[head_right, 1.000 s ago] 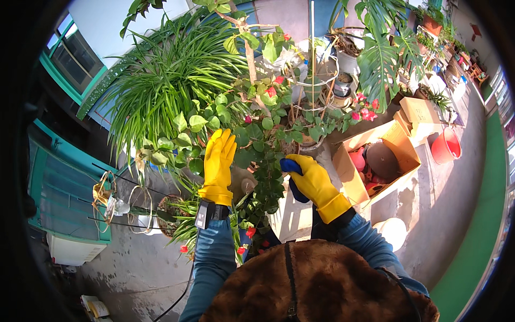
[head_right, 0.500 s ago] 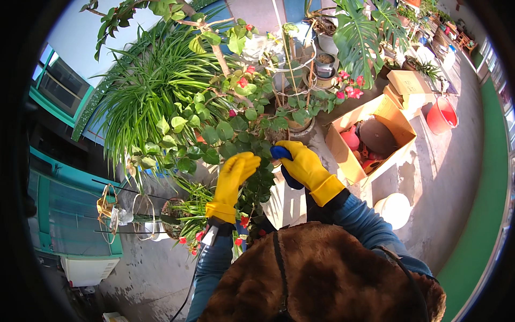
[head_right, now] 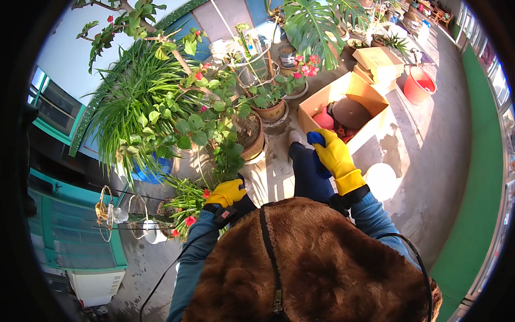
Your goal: The person wipes the leaves of a potted plant with a blue cloth while wearing yellow gloves. They move around the plant to reach different leaves and continue wiping throughout the clip.
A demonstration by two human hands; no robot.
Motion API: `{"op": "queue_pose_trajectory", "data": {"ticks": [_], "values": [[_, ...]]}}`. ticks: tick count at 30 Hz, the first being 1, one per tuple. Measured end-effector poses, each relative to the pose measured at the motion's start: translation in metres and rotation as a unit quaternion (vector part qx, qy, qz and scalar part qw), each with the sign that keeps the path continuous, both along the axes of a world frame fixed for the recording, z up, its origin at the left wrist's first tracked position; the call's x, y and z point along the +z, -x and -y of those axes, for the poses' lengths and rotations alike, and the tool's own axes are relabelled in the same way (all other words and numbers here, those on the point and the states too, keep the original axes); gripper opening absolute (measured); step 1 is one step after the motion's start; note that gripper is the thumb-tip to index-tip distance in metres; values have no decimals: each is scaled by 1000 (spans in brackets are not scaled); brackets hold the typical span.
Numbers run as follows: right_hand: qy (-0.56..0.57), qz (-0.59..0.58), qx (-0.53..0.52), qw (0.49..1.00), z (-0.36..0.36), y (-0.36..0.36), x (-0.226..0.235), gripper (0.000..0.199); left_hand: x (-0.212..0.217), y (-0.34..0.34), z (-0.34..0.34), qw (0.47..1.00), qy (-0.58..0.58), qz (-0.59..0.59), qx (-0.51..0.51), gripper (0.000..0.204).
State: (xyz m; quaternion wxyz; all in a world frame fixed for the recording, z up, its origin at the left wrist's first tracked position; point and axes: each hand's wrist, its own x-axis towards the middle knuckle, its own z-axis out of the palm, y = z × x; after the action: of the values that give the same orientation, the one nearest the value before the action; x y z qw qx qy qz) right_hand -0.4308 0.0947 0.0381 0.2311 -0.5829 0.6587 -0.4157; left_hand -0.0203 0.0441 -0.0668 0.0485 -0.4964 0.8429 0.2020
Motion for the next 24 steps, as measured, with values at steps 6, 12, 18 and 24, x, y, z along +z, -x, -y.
{"op": "queue_pose_trajectory", "data": {"ticks": [6, 12, 18, 24], "values": [[46, 27, -47, 997, -20, 32, -1, 31, 15, -37, 4, 989, 58, 85, 109, 52], [87, 19, -68, 994, -5, 33, 12, 34, 53, 3, 0, 988, 87, 16, 123, 43], [68, 52, 16, 996, 55, 7, -12, 36, 26, 88, 21, 994, -38, -102, 15, 30], [-18, -55, 103, 993, 102, -43, -74, 35, -86, 115, -6, 869, -464, 37, -169, 42]]}}
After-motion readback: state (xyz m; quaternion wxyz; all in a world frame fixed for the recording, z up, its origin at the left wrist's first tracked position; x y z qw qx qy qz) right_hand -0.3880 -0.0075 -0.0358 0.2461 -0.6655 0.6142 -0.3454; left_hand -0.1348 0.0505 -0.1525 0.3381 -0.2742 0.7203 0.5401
